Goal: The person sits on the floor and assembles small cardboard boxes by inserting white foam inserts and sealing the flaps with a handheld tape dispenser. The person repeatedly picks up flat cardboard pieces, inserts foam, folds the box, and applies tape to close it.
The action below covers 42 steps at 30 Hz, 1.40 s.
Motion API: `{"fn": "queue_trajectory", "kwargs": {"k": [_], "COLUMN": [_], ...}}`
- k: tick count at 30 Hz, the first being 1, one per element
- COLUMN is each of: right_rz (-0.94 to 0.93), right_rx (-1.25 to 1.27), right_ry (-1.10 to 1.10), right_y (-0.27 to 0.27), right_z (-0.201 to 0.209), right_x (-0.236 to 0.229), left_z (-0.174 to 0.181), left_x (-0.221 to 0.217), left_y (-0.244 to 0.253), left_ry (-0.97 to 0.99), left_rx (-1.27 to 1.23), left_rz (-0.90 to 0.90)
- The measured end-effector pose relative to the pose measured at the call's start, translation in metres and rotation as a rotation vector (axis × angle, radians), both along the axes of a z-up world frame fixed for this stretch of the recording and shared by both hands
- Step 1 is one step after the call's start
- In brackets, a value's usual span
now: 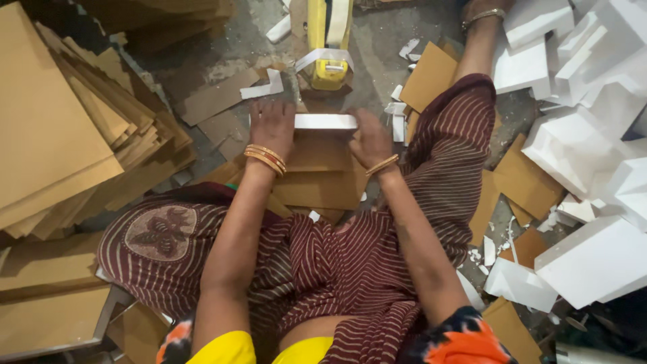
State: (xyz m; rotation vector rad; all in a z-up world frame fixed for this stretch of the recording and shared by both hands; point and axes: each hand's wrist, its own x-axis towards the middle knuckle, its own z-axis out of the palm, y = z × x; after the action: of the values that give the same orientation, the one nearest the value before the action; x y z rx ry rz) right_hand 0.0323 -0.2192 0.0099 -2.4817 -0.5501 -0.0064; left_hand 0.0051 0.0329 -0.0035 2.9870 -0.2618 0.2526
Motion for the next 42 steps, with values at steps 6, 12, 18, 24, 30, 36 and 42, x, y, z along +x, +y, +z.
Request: {"fn": "queue_trajectory", "kwargs": {"k": [6,12,18,24,30,36,42], "right_rz": [0.053,-0.112,-0.257,-0.123,-0.205,-0.27,-0.465], "right_rx": [0.085,0.703,0.403,0.745,0.846,0.906,0.839], "right_ry": [0.143,0.527,0.738,0.525,0.684,0.853,0.945], "right_y": [-0.007,-0.017,0.033,0.03,0.011,0.011,0.005], "right_z": [-0.001,0.01,0.018,0.025,-0.021,-0.055,-0.066], "right_x": [0.012,0.081,0.137,0.065,-0.022,-0.001,0.002], "left_z": [0.001,-0.01,-0.016,-0.024,-0.027,-0.017,-0.015], "left_x": [-0.001,0.0,-0.002,0.002,0.012,0.014,0.013], "left_y": [0.002,0.004,0.003,-0.003,-0.008,-0.002,0.0], "left_ry": [-0.015,-0.101,-0.109,-0.09,-0.097,-0.086,-0.145], "left_rx": [-0.095,-0.122,-0.152,-0.116,-0.161,-0.23,-0.269], "left_rz": [-0.012,-0.001,-0.008,0.02,0.04,0.047,0.023]}}
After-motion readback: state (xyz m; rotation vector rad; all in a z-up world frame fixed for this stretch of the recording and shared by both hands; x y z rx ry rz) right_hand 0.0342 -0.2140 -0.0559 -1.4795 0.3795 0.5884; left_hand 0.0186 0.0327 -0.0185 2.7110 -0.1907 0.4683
